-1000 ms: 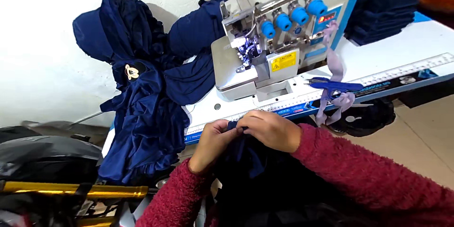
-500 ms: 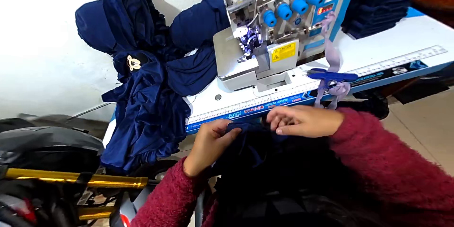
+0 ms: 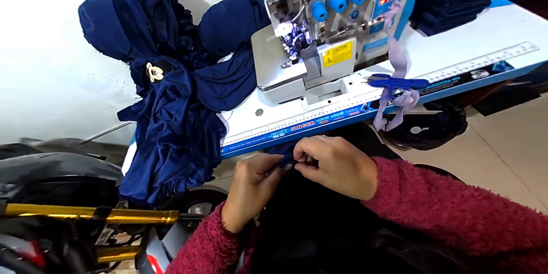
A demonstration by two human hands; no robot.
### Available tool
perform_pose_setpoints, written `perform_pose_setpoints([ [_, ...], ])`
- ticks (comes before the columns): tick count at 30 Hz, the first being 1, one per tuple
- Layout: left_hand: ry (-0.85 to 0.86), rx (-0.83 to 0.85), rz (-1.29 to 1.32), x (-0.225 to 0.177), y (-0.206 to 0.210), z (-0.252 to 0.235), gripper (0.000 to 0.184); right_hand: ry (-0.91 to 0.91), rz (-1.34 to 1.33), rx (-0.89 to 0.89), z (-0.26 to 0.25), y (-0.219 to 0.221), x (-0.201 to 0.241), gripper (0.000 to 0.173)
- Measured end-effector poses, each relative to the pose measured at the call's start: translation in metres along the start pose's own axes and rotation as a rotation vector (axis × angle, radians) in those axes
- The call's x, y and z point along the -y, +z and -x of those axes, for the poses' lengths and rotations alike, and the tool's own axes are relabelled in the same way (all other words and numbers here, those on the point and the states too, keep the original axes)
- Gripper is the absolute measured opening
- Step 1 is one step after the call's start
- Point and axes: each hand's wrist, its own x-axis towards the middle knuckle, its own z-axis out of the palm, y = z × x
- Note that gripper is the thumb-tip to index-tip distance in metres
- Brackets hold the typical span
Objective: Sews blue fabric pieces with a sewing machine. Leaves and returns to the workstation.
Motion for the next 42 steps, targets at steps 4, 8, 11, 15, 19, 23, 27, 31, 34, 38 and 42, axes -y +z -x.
perform_pose_setpoints([
  [4, -0.063, -0.044, 0.128, 0.002, 0.005, 0.007, 0.012, -0.001, 0.021, -0.045, 0.006, 0.0, 0.001, 0.009],
  [8, -0.073, -0.093, 0.212, 0.005, 0.006, 0.011, 0.014, 0.069, -0.109, -0.023, 0.011, 0.0, -0.003, 0.013],
  [11, -0.064, -0.102, 0.265, 0.008, 0.008, 0.013, 0.014, 0.093, -0.26, 0.023, 0.013, 0.001, -0.008, 0.012],
  [15, -0.019, -0.084, 0.29, 0.009, 0.007, 0.012, 0.013, 0.037, -0.381, 0.027, 0.015, 0.007, -0.014, 0.01],
  [19, 0.039, -0.075, 0.218, 0.011, 0.003, 0.01, 0.013, 0.022, -0.377, -0.026, 0.014, 0.009, -0.015, 0.009],
  [23, 0.052, -0.08, 0.23, 0.013, 0.005, 0.011, 0.013, 0.054, -0.357, -0.095, 0.016, 0.01, -0.013, 0.007],
  [27, 0.111, -0.078, 0.231, 0.013, 0.007, 0.013, 0.015, 0.036, -0.334, -0.148, 0.018, 0.014, -0.014, 0.006],
  [31, 0.152, -0.074, 0.206, 0.012, 0.005, 0.015, 0.015, 0.01, -0.314, -0.185, 0.019, 0.018, -0.014, 0.005],
  [34, 0.173, -0.065, 0.177, 0.012, 0.005, 0.016, 0.015, 0.03, -0.318, -0.173, 0.019, 0.018, -0.013, 0.006],
  [38, 0.177, -0.056, 0.137, 0.012, 0.002, 0.018, 0.015, 0.102, -0.331, -0.092, 0.02, 0.014, -0.011, 0.019],
  [42, 0.217, -0.032, 0.065, 0.011, -0.001, 0.017, 0.017, 0.11, -0.266, -0.004, 0.021, 0.013, -0.012, 0.011],
])
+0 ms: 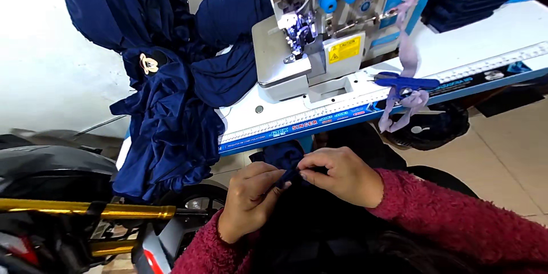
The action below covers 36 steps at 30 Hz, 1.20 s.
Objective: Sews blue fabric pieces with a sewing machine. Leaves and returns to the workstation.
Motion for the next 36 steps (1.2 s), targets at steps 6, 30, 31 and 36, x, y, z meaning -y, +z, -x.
perform_pose_setpoints([
  [6, 0.029, 0.078, 0.048, 0.002, -0.007, -0.003, 0.018, -0.141, 0.004, 0.056, -0.007, 0.001, -0.011, 0.008],
  [30, 0.024, -0.156, -0.018, 0.001, -0.011, 0.013, 0.02, -0.305, 0.155, -0.023, -0.028, -0.005, 0.034, 0.007],
  [31, 0.024, -0.17, -0.027, 0.002, -0.011, 0.015, 0.02, -0.303, 0.166, -0.032, -0.028, -0.002, 0.034, 0.007],
  [36, -0.098, -0.253, -0.008, 0.003, -0.02, 0.013, 0.017, -0.259, 0.184, -0.076, -0.044, 0.01, 0.04, 0.008],
])
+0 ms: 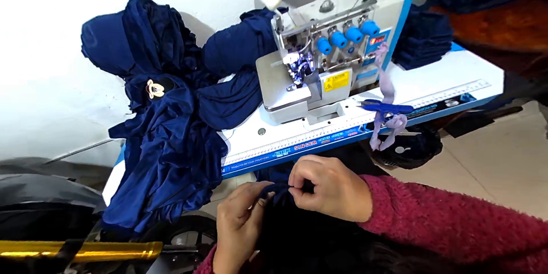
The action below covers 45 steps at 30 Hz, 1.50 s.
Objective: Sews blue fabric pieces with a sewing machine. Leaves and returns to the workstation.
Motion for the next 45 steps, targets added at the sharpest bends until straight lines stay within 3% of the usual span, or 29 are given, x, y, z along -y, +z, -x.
perform_pose_setpoints([
  [3, 0.04, -0.03, -0.072, -0.017, -0.023, -0.042, 0.017, 0.145, -0.192, -0.041, -0.037, -0.009, 0.019, 0.013],
  [6, 0.269, -0.05, -0.278, -0.033, -0.042, -0.11, 0.023, 0.274, -0.402, -0.157, -0.077, -0.027, 0.028, 0.016],
  [9, 0.556, 0.103, -0.497, -0.026, -0.036, -0.181, 0.023, 0.332, -0.363, -0.348, -0.098, -0.033, 0.0, 0.013],
  [11, 0.6, 0.276, -0.525, 0.001, -0.015, -0.214, 0.022, 0.482, -0.312, -0.404, -0.094, -0.03, -0.033, 0.013],
  [15, 0.47, 0.458, -0.404, 0.063, 0.04, -0.232, 0.021, 0.729, -0.167, -0.436, -0.077, -0.02, -0.085, 0.014],
  [19, 0.214, 0.438, -0.33, 0.074, 0.061, -0.239, 0.015, 0.591, 0.106, -0.432, -0.078, -0.025, -0.107, 0.011],
  [23, -0.143, 0.578, -0.434, 0.075, 0.064, -0.266, 0.029, 0.535, 0.292, -0.339, -0.089, -0.032, -0.115, 0.01],
  [25, -0.131, 0.59, -0.438, 0.085, 0.069, -0.276, 0.032, 0.583, 0.336, -0.288, -0.098, -0.036, -0.117, 0.009],
  [29, -0.058, 0.486, -0.396, 0.096, 0.075, -0.281, 0.016, 0.614, 0.416, -0.306, -0.103, -0.032, -0.119, 0.013],
  [35, -0.037, 0.311, -0.368, 0.1, 0.088, -0.276, 0.014, 0.646, 0.523, -0.283, -0.11, -0.028, -0.116, 0.012],
  [39, -0.334, 0.31, -0.066, 0.11, 0.093, -0.283, 0.007, 0.664, 0.561, -0.28, -0.109, -0.028, -0.112, 0.012],
  [45, -0.385, 0.423, -0.104, 0.114, 0.091, -0.29, 0.008, 0.688, 0.583, -0.174, -0.111, -0.034, -0.102, 0.014],
])
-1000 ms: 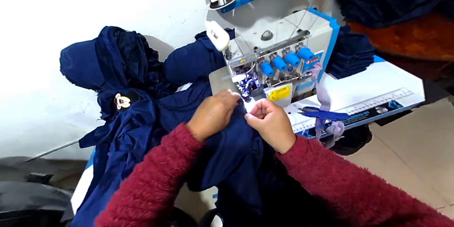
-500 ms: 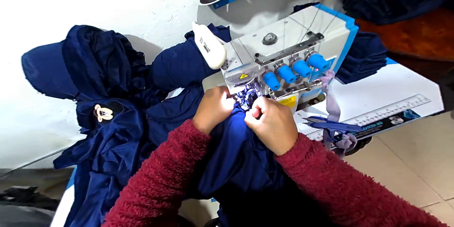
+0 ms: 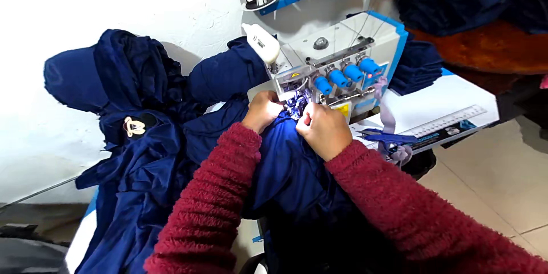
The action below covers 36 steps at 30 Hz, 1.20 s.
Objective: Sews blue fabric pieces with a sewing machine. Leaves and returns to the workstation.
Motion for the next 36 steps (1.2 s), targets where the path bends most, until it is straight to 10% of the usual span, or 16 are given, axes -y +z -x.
perform_pose_setpoints([
  [4, 0.047, 0.094, 0.038, -0.003, -0.015, 0.012, 0.011, -0.037, -0.029, 0.008, 0.005, -0.01, -0.008, 0.013],
  [11, 0.476, -0.313, -0.458, -0.035, 0.014, 0.11, 0.018, 0.05, -0.368, -0.029, 0.031, -0.009, -0.038, 0.018],
  [27, 0.146, -0.228, -0.094, -0.056, 0.016, 0.107, 0.014, 0.466, -1.13, 0.574, 0.059, 0.0, -0.037, 0.016],
  [36, 0.496, -0.54, -0.539, -0.028, 0.071, 0.119, 0.015, 0.453, -1.063, 0.612, 0.059, 0.007, -0.047, 0.013],
])
